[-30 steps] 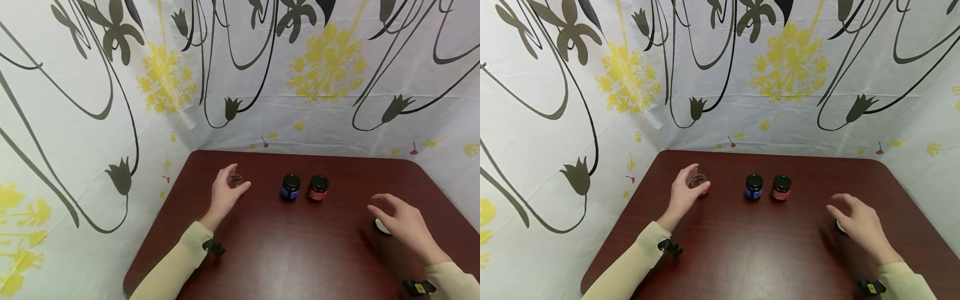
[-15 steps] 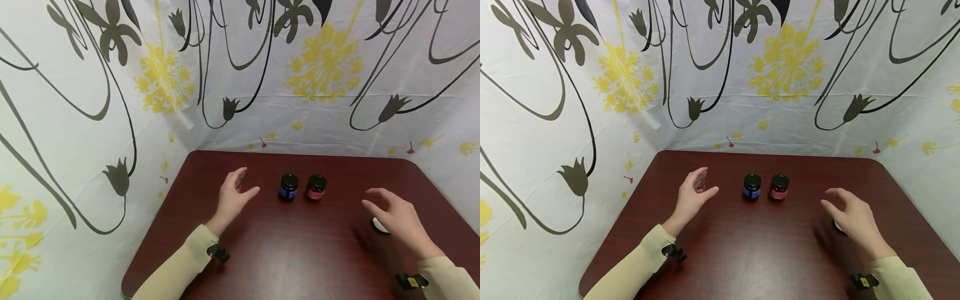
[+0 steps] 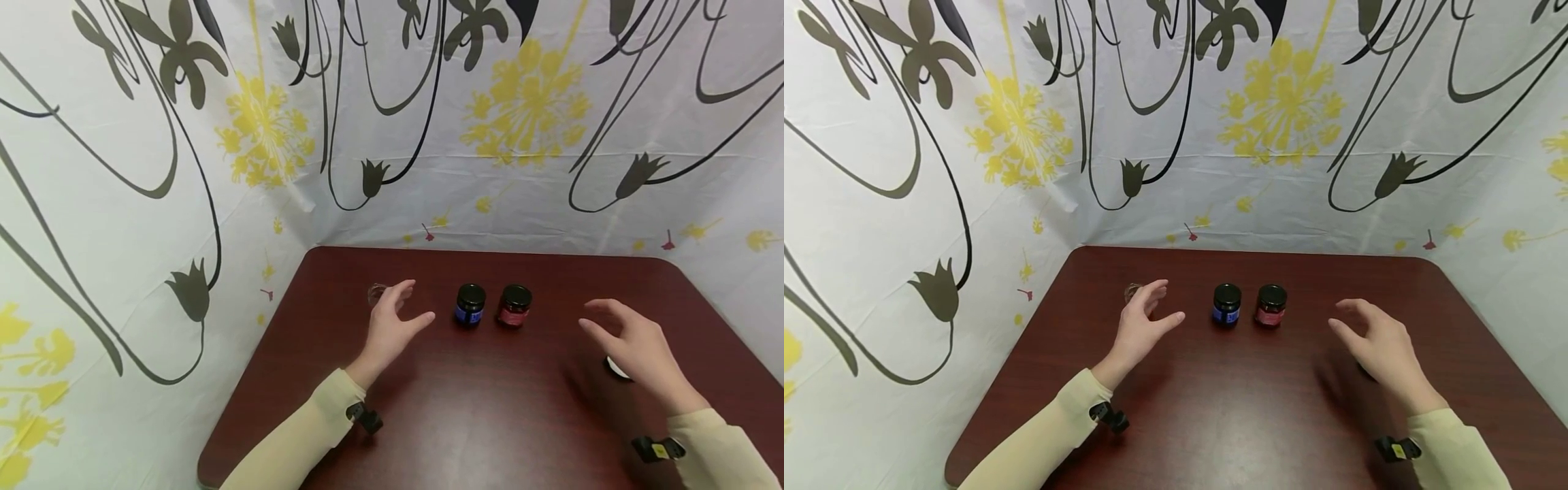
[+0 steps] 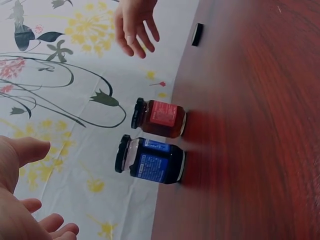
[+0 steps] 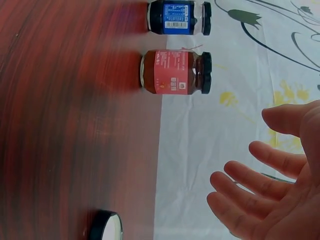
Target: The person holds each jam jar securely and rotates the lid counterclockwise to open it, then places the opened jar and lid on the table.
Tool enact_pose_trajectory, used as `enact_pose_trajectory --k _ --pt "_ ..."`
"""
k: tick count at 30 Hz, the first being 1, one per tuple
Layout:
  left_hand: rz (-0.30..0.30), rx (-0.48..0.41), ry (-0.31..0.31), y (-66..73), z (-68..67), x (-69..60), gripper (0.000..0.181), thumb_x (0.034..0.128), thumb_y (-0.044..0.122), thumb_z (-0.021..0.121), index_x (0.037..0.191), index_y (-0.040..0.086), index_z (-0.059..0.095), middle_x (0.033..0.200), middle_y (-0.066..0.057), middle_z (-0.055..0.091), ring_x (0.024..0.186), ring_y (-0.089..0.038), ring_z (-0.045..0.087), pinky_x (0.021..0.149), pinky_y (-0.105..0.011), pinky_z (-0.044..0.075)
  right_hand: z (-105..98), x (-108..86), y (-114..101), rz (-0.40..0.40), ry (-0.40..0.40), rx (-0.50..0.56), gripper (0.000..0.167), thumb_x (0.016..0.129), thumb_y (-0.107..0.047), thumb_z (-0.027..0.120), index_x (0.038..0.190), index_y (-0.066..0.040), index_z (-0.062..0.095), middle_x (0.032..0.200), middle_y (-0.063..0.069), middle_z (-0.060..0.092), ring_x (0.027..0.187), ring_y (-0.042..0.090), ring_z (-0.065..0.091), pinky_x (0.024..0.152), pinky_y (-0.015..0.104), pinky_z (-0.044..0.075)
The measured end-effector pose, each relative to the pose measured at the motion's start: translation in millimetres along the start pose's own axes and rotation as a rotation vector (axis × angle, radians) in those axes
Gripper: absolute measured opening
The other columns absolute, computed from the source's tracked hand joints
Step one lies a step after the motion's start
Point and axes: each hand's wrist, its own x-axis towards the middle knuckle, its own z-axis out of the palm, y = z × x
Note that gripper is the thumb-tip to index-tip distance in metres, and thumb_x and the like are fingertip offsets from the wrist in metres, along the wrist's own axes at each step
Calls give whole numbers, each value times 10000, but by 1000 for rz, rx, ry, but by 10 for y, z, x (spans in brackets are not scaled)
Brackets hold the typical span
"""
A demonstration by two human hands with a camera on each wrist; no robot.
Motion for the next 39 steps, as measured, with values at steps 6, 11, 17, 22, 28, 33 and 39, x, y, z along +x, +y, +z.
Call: enact_pose_trajectory --k 6,11,17,22,28,33,39 --pt "-23 -22 -23 -24 81 -20 664 823 373 846 1409 295 543 1307 80 554 1257 -159 534 1050 -374 439 17 28 -56 8 -3 7 445 971 -425 661 1347 -202 578 1322 128 606 1122 369 590 770 515 462" --pt "-30 -34 -39 -52 164 -40 664 820 366 849 1407 281 549 1287 57 568 1260 -184 545 1052 -393 440 30 39 -84 4 -10 15 435 971 -423 660 1349 -227 570 1331 119 599 1132 360 588 788 511 463" --pt "-46 -16 -56 -82 261 -53 672 816 362 853 1408 263 553 1262 57 579 1252 -183 555 1041 -341 444 38 48 -105 -2 -2 13 430 966 -431 664 1347 -254 572 1318 80 609 1109 302 595 754 375 464" --pt "-69 -19 -54 -119 321 -16 673 816 373 851 1407 257 553 1262 63 581 1245 -189 562 1031 -325 448 38 61 -149 -11 1 22 431 969 -427 662 1352 -255 567 1317 80 610 1098 288 597 742 337 467" --pt "-100 -27 -51 -182 390 37 670 812 347 858 1401 243 557 1265 35 589 1238 -216 571 1026 -349 457 37 79 -213 -25 19 19 418 966 -417 669 1340 -254 579 1279 58 629 1049 261 614 729 300 468" --pt "-134 -33 -46 -244 447 74 664 810 316 863 1394 235 559 1261 12 597 1229 -225 579 1023 -397 464 44 93 -237 -34 25 18 414 966 -400 676 1340 -253 579 1276 62 630 1063 257 603 741 323 457" --pt "-147 -41 -44 -304 517 122 675 805 315 867 1397 222 557 1261 -1 599 1222 -216 581 1025 -423 463 50 104 -242 -42 26 19 420 966 -404 674 1345 -252 574 1266 63 633 1064 255 604 742 326 457"
